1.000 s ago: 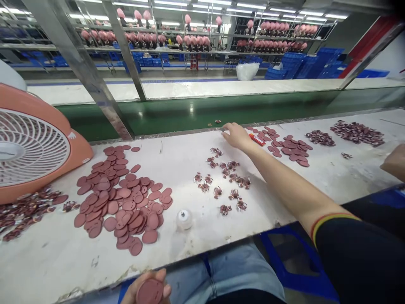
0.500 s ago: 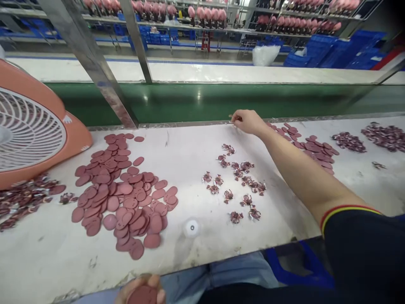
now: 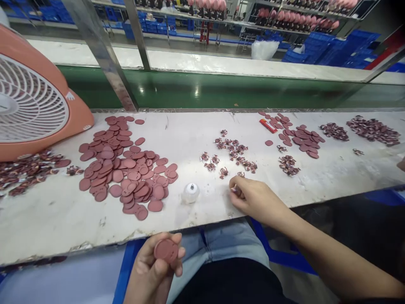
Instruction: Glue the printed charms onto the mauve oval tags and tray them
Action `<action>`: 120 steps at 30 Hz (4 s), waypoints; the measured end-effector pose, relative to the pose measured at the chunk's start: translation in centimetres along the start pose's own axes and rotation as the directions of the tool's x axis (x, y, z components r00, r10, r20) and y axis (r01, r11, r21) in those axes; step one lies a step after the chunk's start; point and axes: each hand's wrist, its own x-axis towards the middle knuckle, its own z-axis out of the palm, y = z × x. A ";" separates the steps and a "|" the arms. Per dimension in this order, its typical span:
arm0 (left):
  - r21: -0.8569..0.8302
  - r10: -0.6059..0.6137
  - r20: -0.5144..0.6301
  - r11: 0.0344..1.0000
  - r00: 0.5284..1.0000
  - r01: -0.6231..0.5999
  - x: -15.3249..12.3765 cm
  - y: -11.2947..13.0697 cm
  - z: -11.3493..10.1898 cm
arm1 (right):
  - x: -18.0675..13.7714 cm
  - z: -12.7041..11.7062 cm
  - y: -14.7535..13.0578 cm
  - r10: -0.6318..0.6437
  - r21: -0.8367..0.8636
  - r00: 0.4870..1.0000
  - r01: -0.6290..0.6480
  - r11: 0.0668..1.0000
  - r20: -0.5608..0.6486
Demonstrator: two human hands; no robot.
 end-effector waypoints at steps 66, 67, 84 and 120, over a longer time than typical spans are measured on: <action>-0.074 -0.369 0.269 0.913 0.890 0.401 -1.7 -2.5 -0.4 | -3.2 -1.2 -7.6 -0.641 0.414 0.761 0.552 0.724 0.104; -0.079 -0.364 0.272 0.914 0.891 0.398 -1.8 -2.5 -0.4 | -3.3 -1.2 -7.6 -0.646 0.408 0.757 0.561 0.720 0.098; -0.166 -0.342 0.330 0.896 0.880 0.411 -2.4 -2.3 -0.2 | -3.6 -1.5 -8.0 -0.698 0.447 0.709 0.595 0.668 0.100; -0.194 -0.329 0.416 0.879 0.848 0.436 -1.4 -2.7 -1.9 | -3.5 -1.7 -8.9 -0.708 0.408 0.706 0.638 0.653 0.030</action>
